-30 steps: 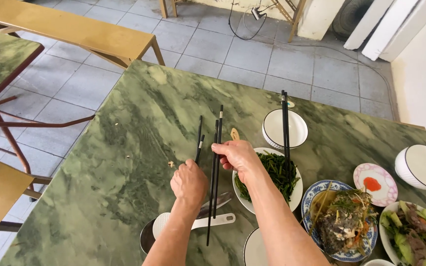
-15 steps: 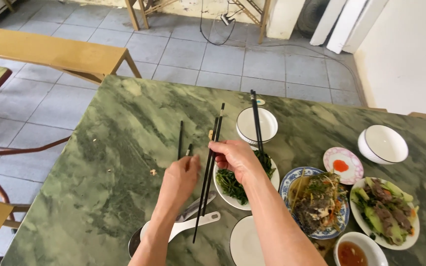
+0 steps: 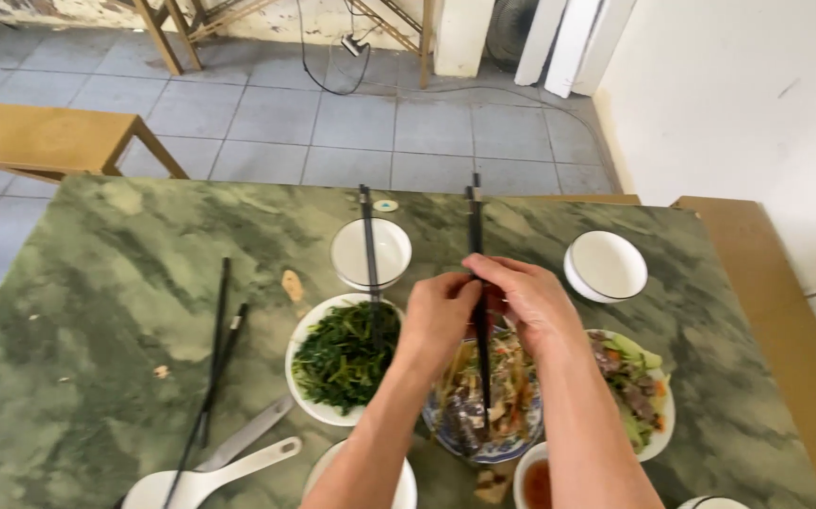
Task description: Arranging bowls, chopsticks, and various plates of food on a dining table in preparation for a meal.
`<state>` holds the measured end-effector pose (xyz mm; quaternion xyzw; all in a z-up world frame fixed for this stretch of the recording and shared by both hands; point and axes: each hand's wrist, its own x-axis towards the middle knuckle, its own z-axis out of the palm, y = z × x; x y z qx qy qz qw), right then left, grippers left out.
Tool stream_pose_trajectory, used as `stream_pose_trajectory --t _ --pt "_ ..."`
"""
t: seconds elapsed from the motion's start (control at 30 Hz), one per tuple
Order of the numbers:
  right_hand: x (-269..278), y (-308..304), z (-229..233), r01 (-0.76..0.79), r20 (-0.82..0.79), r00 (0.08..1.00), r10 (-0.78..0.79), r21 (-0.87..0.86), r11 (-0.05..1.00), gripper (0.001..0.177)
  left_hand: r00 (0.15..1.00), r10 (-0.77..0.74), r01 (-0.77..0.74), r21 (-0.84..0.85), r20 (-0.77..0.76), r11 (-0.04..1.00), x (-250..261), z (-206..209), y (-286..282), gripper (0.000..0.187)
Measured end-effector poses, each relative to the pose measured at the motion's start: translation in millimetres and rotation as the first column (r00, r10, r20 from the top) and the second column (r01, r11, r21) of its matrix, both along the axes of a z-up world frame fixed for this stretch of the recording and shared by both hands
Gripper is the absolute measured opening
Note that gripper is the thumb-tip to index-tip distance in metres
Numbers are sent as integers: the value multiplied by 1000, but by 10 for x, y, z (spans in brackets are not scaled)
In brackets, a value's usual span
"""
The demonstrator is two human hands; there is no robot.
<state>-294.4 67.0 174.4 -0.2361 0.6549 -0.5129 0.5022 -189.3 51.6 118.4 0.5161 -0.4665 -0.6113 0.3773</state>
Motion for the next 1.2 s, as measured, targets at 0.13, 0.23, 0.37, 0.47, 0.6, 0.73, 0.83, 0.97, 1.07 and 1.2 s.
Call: stream_pose_trajectory --t 0.13,0.23,0.37,0.47,0.6,0.73,0.83,0.97,1.07,1.2 --pt "-953 -21 -296 37 -54 998 -36 11 999 50 994 -98 99 -25 50 995 -960 -299 -109 31" --pt "-1580 -95 -574 125 -98 987 -125 -3 992 50 989 -78 93 118 -123 989 -1385 -84 -57 36" --pt "-2225 -295 -1051 182 -219 958 -185 -33 983 51 955 -182 165 89 233 982 -1887 -248 -201 49" --pt "-2615 -463 -1404 215 -293 935 -199 24 976 46 951 -165 157 49 261 986 -2207 -490 -319 39" --pt "-2837 -597 -1723 229 -436 884 -170 86 970 32 937 -83 96 -22 339 995 -2481 -673 -386 30" --pt "-2688 -522 -1536 236 -417 894 -164 126 964 30 879 -50 94 -70 474 993 -2604 -762 -534 30" --pt "-2508 -428 -1268 217 -429 891 -148 116 969 26 837 -40 122 -114 546 986 -2637 -762 -572 30" --pt "-2565 -364 -1288 146 -510 858 -60 130 981 24 779 -33 164 -154 626 974 -2685 -774 -614 25" --pt "-2496 -414 -1113 164 -515 857 -31 216 963 17 758 -111 207 -75 643 975 -2622 -566 -532 27" --pt "-2164 -252 -630 199 -536 844 3 318 927 17 784 -213 253 13 582 967 -2520 -491 -455 34"
